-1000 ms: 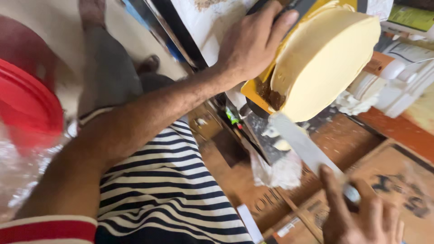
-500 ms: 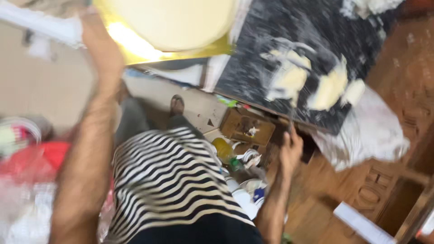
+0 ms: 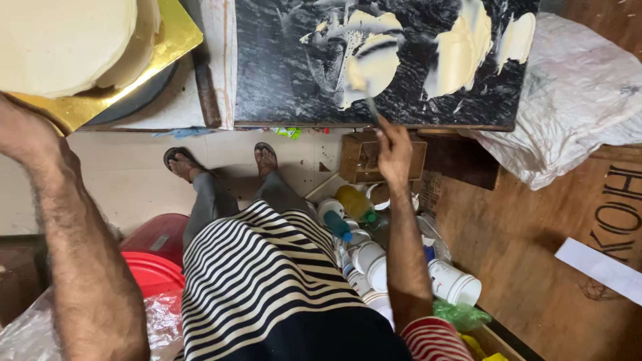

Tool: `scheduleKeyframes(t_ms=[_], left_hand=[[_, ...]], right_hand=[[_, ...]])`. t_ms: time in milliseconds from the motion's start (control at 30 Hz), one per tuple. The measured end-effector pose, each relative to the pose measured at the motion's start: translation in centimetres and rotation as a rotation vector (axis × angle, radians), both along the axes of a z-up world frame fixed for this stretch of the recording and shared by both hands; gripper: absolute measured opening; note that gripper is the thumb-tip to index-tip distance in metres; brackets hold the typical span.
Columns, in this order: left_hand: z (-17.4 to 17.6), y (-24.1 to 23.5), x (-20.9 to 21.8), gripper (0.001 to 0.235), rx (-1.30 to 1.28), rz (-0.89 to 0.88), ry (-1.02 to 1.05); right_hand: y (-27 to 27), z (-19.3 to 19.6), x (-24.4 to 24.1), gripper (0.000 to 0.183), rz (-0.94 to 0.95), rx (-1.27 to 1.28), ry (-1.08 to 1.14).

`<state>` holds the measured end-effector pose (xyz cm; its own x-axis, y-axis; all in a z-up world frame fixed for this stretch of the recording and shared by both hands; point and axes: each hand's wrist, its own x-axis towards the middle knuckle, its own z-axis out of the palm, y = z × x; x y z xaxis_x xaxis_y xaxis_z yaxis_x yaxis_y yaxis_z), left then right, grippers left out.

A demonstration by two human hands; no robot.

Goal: The person frosts round cakes by spreading cream from a workstation onto the top and sides of the cakes using a long palette knife.

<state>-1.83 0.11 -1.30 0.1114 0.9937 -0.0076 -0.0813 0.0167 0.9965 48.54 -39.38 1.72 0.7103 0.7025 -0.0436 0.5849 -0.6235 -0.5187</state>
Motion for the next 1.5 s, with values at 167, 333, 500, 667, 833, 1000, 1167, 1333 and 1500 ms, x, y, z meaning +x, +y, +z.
scheduleKeyframes(t_ms=[167, 333, 500, 667, 833, 1000, 1167, 1333, 1500], left_hand=[[-0.8, -0.3, -0.6, 0.045, 0.007, 0.031, 0.006], [-1.7, 0.7, 0.0, 0.045, 0.013, 0.019, -0.01], [-2.7, 0.5, -0.9, 0.045, 0.006, 0.051, 0.0], [-3.1, 1.6, -0.8, 0.045, 0.033, 0.068, -0.003], [-3.1, 0.9, -0.4, 0.041, 0.122, 0.247, 0.121], [-2.2, 0.1, 1.6, 0.035, 0.236, 0.312, 0.32], [0.7, 1.6, 4.1, 0.04, -0.087, 0.258, 0.014], [4.4, -0.2, 5.7, 0.053, -0.081, 0.153, -0.073], [8.1, 0.0, 5.8, 0.055, -0.44, -0.097, -0.157]], right_hand=[[1.2, -2.2, -3.9, 0.045, -0.042, -0.06, -0.262], [1.6, -1.5, -6.5, 0.059, 0.127, -0.019, -0.265], [0.3, 2.6, 0.9, 0.064, -0.088, -0.059, -0.035], [-2.4, 1.6, 4.2, 0.055, 0.152, 0.008, -0.114], [-1.3, -0.7, -3.1, 0.039, -0.332, 0.126, 0.744], [2.4, 5.5, -10.1, 0.04, -0.264, 0.23, 1.087], [8.6, 20.5, -12.2, 0.045, -0.261, 0.086, 0.756], [19.6, 35.7, -17.7, 0.038, 0.169, -0.181, 0.309], [34.6, 40.0, -28.6, 0.031, 0.751, -0.587, -0.503]])
